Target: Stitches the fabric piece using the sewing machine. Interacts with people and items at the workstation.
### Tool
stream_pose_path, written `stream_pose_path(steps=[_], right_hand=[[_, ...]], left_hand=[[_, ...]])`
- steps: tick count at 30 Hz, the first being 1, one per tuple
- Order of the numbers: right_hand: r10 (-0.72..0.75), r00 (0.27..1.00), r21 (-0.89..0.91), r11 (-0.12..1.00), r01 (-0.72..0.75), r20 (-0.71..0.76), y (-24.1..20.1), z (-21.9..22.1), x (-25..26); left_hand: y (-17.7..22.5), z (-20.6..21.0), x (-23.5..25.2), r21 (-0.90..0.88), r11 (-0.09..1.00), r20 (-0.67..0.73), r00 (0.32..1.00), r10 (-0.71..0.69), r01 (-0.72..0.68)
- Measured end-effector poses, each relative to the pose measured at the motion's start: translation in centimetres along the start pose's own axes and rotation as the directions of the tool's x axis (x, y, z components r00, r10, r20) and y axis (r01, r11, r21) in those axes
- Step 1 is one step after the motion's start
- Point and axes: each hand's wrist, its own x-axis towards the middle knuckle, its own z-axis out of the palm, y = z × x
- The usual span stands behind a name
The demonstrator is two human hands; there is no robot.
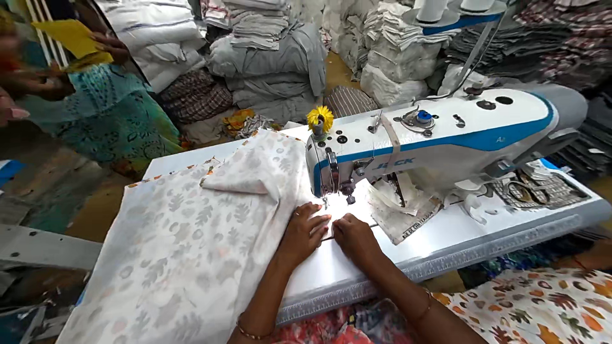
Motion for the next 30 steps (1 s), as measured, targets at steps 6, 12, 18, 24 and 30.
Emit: stream_pose_path(steps=[6,12,18,24,30], right_hand=[[-0.117,0.960,-0.014,0.993,0.117,-0.253,0.7,1.7,-0.5],[-0.044,0.988,0.062,0.997,0.054,-0.149,0.1,0.8,-0.5],[-0.081,0.980,0.066,0.993,0.094,-0.184,0.5,1.2,-0.6],[-0.055,0.988,0.083,0.994,0.067,-0.144,0.2,0.8,-0.5],[-0.102,0.982,0.080,0.990,0.116,-0.160,1.0,1.4,-0.4]], left_hand=[[0.6,0.2,-0.6,0.000,0.997,-0.060,0.996,0.072,-0.073],[0.7,-0.3,-0.3,-0.074,0.996,-0.027,0.998,0.052,-0.054],[0.3,0.2,-0.5,-0.099,0.992,-0.069,0.995,0.074,-0.080],[0.4,0.0,-0.4,-0.098,0.993,-0.045,0.997,0.059,-0.064],[0.5,-0.2,-0.4,-0.120,0.990,-0.033,0.997,0.071,-0.074]])
